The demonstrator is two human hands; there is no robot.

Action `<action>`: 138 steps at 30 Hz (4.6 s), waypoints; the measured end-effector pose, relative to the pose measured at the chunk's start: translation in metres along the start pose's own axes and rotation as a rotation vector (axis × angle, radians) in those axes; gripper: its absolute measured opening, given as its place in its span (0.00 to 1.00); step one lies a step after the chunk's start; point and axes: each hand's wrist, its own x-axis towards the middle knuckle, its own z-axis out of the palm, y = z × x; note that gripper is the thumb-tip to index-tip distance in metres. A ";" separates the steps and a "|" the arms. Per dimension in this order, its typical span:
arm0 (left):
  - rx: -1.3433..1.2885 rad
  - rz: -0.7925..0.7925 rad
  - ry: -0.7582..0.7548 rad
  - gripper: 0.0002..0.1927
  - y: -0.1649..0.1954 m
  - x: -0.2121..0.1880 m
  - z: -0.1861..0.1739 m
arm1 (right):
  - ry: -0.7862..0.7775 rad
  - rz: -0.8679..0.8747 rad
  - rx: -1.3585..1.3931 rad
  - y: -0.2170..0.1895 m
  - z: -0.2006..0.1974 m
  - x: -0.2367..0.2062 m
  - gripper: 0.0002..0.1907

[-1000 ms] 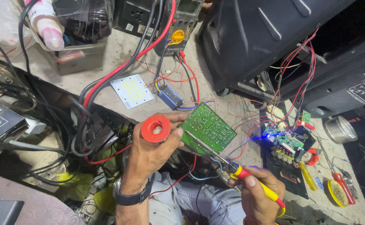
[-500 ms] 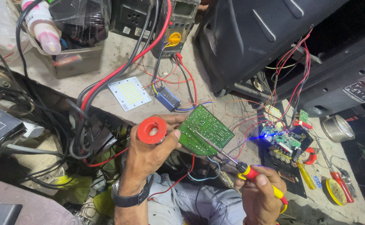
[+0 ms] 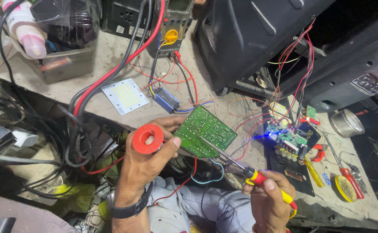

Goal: The person holds a green circuit board in their left hand and uses a soldering iron in their right hand to apply solder to various points on the board. The person also holds a spool of solder wire while working on the board.

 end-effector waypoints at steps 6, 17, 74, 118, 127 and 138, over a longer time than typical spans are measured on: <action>0.003 0.076 -0.037 0.05 -0.002 -0.001 0.001 | 0.031 -0.004 0.005 -0.005 -0.004 -0.006 0.15; 0.018 0.172 -0.058 0.06 -0.002 -0.004 0.003 | 0.063 -0.017 -0.005 -0.008 -0.009 -0.015 0.14; 0.454 0.265 0.026 0.06 0.002 -0.019 0.021 | 0.033 -0.004 0.058 0.009 -0.015 -0.034 0.14; 0.460 0.257 0.041 0.07 -0.003 -0.019 0.015 | 0.054 0.014 0.068 0.017 -0.017 -0.037 0.15; 0.442 0.255 0.049 0.07 -0.004 -0.018 0.015 | 0.050 -0.001 0.074 0.018 -0.016 -0.036 0.14; 0.423 0.231 0.058 0.07 -0.006 -0.021 0.016 | 0.055 0.013 0.079 0.018 -0.020 -0.039 0.14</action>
